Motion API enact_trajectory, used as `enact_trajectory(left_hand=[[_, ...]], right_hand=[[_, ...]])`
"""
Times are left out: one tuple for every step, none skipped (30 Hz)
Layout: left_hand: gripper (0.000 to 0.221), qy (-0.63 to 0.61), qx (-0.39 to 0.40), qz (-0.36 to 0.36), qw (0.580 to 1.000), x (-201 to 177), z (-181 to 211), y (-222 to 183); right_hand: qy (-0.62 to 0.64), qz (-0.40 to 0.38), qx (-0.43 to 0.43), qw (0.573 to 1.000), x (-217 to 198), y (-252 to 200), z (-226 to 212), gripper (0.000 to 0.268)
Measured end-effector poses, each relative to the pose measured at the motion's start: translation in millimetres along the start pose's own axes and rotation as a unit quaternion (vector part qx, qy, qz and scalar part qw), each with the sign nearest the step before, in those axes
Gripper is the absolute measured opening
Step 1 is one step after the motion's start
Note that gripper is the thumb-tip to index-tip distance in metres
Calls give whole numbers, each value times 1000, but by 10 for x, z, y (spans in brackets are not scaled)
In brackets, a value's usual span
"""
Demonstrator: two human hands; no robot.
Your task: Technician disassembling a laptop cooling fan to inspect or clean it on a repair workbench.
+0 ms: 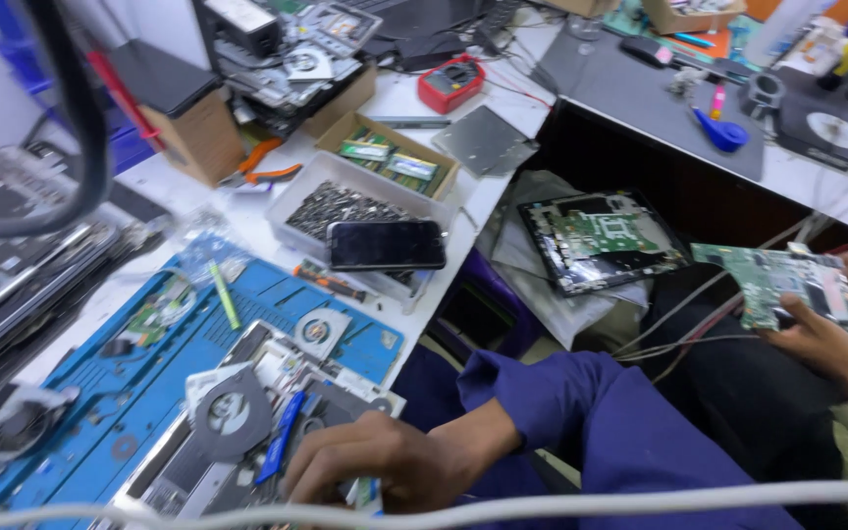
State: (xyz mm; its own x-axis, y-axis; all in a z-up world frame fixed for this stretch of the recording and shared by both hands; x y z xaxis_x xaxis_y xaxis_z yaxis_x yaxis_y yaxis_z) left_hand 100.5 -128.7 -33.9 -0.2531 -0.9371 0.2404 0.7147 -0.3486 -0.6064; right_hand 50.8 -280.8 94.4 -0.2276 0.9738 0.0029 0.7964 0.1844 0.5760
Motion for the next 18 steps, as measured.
enact_trajectory(left_hand=[[54,-11,1,22,1000,-82,-10,-64],[54,-22,1,44,999,-190,-19,-132],[54,-37,-3,80,996,-351,-112,-271],[54,-53,-7,115,992,-527,-186,-431],[54,-75,-13,153,985,-673,-271,-646],[54,-96,-20,190,977,-734,-327,-756],[48,-104,44,117,987,-620,-239,-740],[43,-106,107,44,988,-506,-133,-740],[43,-127,109,69,984,-576,-196,-745],[38,-114,155,9,981,-513,-157,-734],[34,-95,200,-58,973,-439,-110,-718],[34,-110,202,-41,972,-469,-75,-750],[33,-92,199,-55,974,-436,-28,-774],[31,-74,197,-70,975,-397,22,-793],[31,-85,198,-63,974,-421,9,-803],[31,-77,204,-75,973,-400,12,-815],[31,-65,210,-90,972,-376,31,-818],[31,-73,211,-85,971,-386,34,-818]], right_hand=[[-69,-43,-15,997,19,67,-108,13],[-137,-86,-33,986,53,137,-186,14],[-103,-105,-32,989,48,121,-233,14],[-126,-147,-7,981,77,116,-212,18],[-147,-197,17,969,91,113,-179,23],[-112,-224,17,968,225,62,-148,23],[-179,-178,7,968,196,68,-146,20],[-244,-130,-4,961,152,76,-155,16],[-226,-157,-5,962,227,61,-125,16],[-244,-150,-14,958,239,58,-120,15],[-268,-137,-22,953,237,42,-134,15],[-257,-157,-21,953,298,44,-98,15],[-306,-150,-44,939,329,35,-124,13],[-353,-143,-69,922,351,24,-154,13],[-349,-155,-68,922,402,12,-119,13],[-362,-152,-86,916,431,0,-122,13],[-378,-144,-104,909,454,-14,-131,13],[-376,-153,-104,908,505,0,-125,13]])
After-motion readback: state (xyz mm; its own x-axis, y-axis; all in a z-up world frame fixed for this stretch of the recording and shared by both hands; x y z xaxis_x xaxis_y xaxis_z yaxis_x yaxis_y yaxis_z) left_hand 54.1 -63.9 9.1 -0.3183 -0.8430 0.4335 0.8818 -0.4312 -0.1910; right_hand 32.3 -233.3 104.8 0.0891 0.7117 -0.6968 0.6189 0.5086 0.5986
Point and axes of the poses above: each hand's wrist, its own y-axis towards the middle knuckle, its own x-axis out of the palm, z = x × y, the point moved 8 cm from there along y, towards the middle knuckle, and after that the axes turned 7 degrees about -z, right-handed, at the moved point
